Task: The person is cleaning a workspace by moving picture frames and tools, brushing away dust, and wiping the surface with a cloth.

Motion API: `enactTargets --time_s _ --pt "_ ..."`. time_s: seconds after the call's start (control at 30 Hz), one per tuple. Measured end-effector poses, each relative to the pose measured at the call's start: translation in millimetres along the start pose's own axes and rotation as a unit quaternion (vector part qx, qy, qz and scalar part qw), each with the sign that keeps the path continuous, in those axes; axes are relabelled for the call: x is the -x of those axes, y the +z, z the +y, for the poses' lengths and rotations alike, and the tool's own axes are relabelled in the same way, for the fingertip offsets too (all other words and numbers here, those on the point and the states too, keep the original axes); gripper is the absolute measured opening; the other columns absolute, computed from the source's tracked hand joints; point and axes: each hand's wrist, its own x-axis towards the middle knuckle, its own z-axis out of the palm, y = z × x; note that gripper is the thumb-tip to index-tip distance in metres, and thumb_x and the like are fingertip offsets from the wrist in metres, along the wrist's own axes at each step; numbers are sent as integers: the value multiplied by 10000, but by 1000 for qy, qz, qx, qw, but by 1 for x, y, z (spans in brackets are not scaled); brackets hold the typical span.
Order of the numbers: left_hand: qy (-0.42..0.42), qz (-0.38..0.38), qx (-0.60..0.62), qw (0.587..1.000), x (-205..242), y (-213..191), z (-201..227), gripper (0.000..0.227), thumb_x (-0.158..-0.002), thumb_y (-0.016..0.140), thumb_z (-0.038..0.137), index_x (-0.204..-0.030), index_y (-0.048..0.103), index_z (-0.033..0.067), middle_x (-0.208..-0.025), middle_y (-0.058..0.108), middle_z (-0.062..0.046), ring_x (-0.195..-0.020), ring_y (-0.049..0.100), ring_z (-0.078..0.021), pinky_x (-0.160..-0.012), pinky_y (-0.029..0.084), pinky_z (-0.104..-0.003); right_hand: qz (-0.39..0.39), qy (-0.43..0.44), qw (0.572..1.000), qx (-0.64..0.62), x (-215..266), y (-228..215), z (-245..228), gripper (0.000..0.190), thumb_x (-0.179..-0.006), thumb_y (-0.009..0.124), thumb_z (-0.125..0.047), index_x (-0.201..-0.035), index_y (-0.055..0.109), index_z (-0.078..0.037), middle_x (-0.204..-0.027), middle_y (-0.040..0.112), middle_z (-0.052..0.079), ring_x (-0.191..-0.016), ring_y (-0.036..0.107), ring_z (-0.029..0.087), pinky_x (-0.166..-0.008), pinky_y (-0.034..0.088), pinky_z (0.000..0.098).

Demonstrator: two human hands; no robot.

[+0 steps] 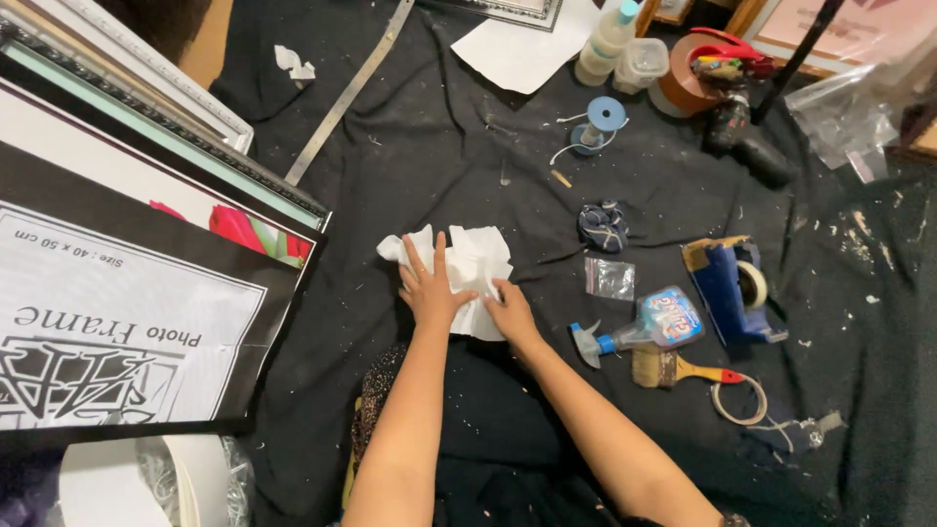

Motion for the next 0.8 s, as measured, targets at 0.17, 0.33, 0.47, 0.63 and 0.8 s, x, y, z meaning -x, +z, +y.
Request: enactTargets --time_s 0.17,0.33,0.47,0.63,0.8 --pt "148 -55 -138 978 18 -7 21 1128 -675 820 623 -1613 220 441 -1736 -85 -72 -1537 36 -490 -1079 202 -833 70 54 996 -31 21 -44 27 539 -866 705 -174 -1340 597 58 -1151 702 289 -1129 673 442 -905 572 508" --pt "171 -164 -222 946 -16 53 -18 936 -707 869 565 -1506 426 363 -1729 83 -74 -1558 107 -415 -1020 394 -766 135 55 989 27 46 -104 80 455 -899 714 -188 -1331 646 -63 -1183 643 201 -1174 637 427 -973 540 481" --pt "223 -12 -181 958 -39 75 -36 302 -814 754 112 -1073 613 177 -1197 571 -65 -1176 544 -309 -759 611 -384 231 47 963 129 52 -163 122 289 -972 651 -201 -1250 689 -129 -1144 607 146 -1161 629 389 -1030 473 466" --pt "177 82 -41 980 -22 43 -27 185 -840 651 -20 -989 640 89 -1054 634 -127 -961 656 -335 -734 610 -375 269 3 947 175 26 -191 132 178 -949 658 -183 -1102 739 -141 -1014 665 148 -1051 666 388 -989 482 476" --pt "4 179 -5 984 -11 13 -12 465 -902 703 192 -1334 557 281 -1569 352 -82 -1380 321 -405 -1069 321 -630 292 -1 941 171 -25 -177 135 164 -920 657 -166 -1057 740 -202 -1009 643 53 -999 683 319 -956 509 437"
